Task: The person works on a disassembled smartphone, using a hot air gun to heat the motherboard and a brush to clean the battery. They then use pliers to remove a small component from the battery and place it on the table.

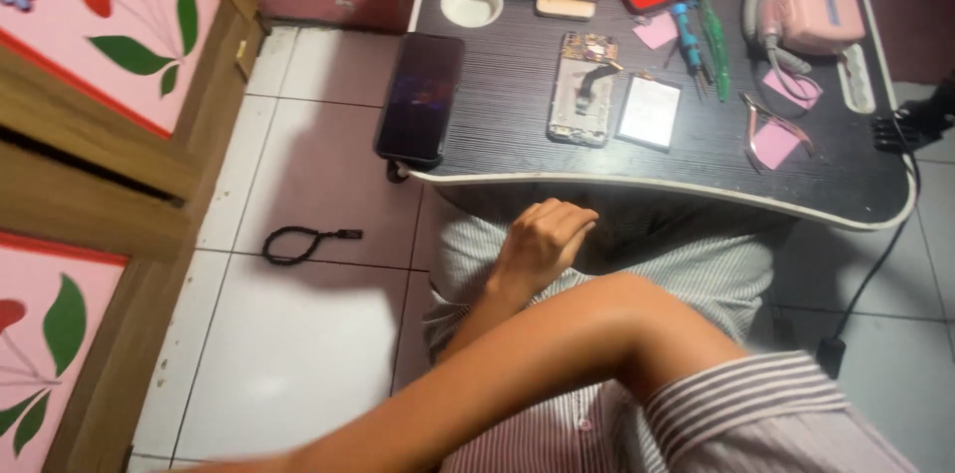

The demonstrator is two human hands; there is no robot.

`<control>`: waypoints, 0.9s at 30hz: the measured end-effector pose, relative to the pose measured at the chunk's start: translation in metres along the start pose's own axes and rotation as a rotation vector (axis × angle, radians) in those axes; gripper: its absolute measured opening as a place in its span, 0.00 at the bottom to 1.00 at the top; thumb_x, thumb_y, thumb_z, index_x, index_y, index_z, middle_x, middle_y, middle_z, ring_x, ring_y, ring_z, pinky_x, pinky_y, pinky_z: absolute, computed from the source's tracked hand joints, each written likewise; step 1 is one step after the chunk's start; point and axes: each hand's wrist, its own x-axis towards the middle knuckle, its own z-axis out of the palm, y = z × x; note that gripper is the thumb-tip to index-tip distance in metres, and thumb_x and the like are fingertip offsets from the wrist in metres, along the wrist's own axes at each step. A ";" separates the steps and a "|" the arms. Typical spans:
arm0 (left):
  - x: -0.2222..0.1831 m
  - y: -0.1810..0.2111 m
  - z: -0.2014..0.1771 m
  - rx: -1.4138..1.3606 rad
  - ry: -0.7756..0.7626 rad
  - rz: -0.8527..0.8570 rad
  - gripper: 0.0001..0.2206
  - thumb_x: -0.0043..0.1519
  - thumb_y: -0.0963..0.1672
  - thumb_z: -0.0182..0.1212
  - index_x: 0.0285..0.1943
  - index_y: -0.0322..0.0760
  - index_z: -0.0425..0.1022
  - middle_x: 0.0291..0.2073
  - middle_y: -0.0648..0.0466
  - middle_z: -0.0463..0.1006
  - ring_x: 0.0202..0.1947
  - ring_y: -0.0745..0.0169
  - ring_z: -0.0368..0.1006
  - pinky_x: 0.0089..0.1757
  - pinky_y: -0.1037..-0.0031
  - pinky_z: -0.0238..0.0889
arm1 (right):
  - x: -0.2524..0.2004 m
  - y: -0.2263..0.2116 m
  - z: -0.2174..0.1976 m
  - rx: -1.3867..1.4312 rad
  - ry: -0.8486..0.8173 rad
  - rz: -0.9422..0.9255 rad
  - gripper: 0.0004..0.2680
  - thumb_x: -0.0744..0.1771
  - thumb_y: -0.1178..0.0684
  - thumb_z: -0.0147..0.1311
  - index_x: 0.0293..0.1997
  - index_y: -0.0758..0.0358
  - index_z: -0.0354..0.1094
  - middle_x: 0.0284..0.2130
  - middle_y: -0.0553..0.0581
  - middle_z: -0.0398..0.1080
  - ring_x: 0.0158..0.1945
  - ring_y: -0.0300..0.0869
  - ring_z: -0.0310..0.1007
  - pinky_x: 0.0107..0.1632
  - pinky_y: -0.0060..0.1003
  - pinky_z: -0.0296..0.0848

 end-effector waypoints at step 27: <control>0.177 0.014 0.074 0.462 -0.242 -0.388 0.38 0.56 0.56 0.70 0.72 0.36 0.63 0.47 0.44 0.73 0.50 0.45 0.66 0.48 0.53 0.51 | -0.334 0.033 -0.434 -1.817 0.588 0.999 0.08 0.65 0.47 0.67 0.46 0.48 0.76 0.38 0.48 0.69 0.30 0.50 0.80 0.34 0.44 0.78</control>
